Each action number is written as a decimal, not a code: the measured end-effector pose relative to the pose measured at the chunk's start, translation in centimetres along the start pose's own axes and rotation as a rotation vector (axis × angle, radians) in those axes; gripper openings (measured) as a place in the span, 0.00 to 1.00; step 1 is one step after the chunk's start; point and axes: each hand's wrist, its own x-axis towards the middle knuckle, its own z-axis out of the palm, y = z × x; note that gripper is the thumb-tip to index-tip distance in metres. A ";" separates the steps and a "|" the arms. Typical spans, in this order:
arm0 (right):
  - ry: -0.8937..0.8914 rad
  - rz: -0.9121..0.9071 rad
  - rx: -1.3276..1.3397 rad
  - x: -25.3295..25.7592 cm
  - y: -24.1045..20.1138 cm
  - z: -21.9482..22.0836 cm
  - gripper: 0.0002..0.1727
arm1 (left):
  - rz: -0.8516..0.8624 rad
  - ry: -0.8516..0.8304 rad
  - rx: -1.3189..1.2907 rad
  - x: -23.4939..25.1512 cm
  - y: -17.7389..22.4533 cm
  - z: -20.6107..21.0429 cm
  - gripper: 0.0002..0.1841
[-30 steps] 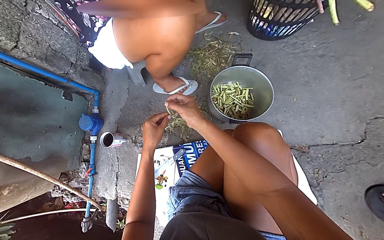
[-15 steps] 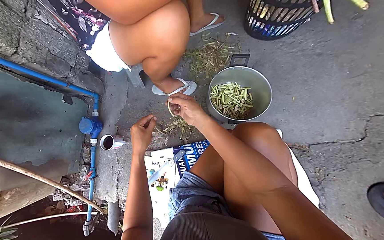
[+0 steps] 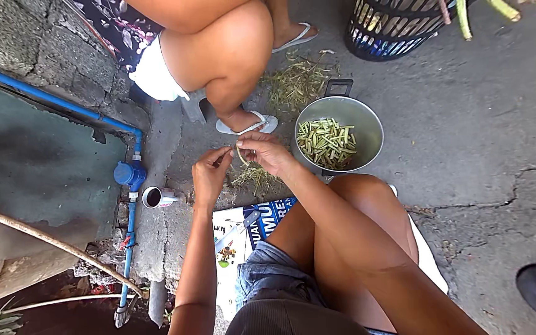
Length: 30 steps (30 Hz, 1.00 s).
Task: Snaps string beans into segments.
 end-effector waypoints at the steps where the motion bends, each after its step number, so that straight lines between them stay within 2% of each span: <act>1: -0.018 0.002 0.004 -0.2 0.0 0.1 0.03 | 0.014 -0.003 0.011 0.1 0.2 0.2 0.09; 6: -0.040 0.026 0.028 -0.5 -0.1 0.3 0.04 | 0.046 0.017 0.074 0.2 0.2 0.5 0.08; 13: -0.104 -0.014 -0.164 -0.7 -0.8 -0.1 0.13 | -0.064 0.038 0.084 0.4 -0.8 -0.2 0.08; 15: -0.083 -0.047 -0.373 -0.6 -1.4 -0.9 0.14 | -0.084 0.044 0.098 0.4 -1.4 -0.4 0.08; 17: -0.018 -0.095 -0.775 -0.5 -3.0 -2.9 0.17 | -0.117 0.020 0.104 0.4 -1.9 -0.5 0.09; 19: 0.197 -0.051 -1.181 -1.0 -5.3 -5.3 0.18 | -0.155 -0.040 0.097 0.3 -2.2 -0.5 0.09; 21: 0.435 0.092 -1.382 -2.1 -7.4 -7.3 0.21 | -0.154 -0.108 0.089 0.1 -2.5 -0.5 0.10; 23: 0.530 0.145 -1.391 -2.6 -8.2 -8.6 0.27 | -0.118 -0.169 0.070 0.0 -2.6 -0.3 0.10; 24: 0.520 0.079 -1.350 -2.6 -8.1 -8.6 0.28 | -0.107 -0.189 0.063 0.0 -2.6 -0.3 0.11; 27: 0.305 -0.187 -1.080 -1.9 -6.1 -6.2 0.17 | -0.074 -0.205 0.037 0.0 -2.6 0.0 0.12; 30: 0.068 -0.169 -0.782 -1.3 -2.9 -2.4 0.11 | -0.025 -0.191 0.000 -0.2 -2.4 0.0 0.13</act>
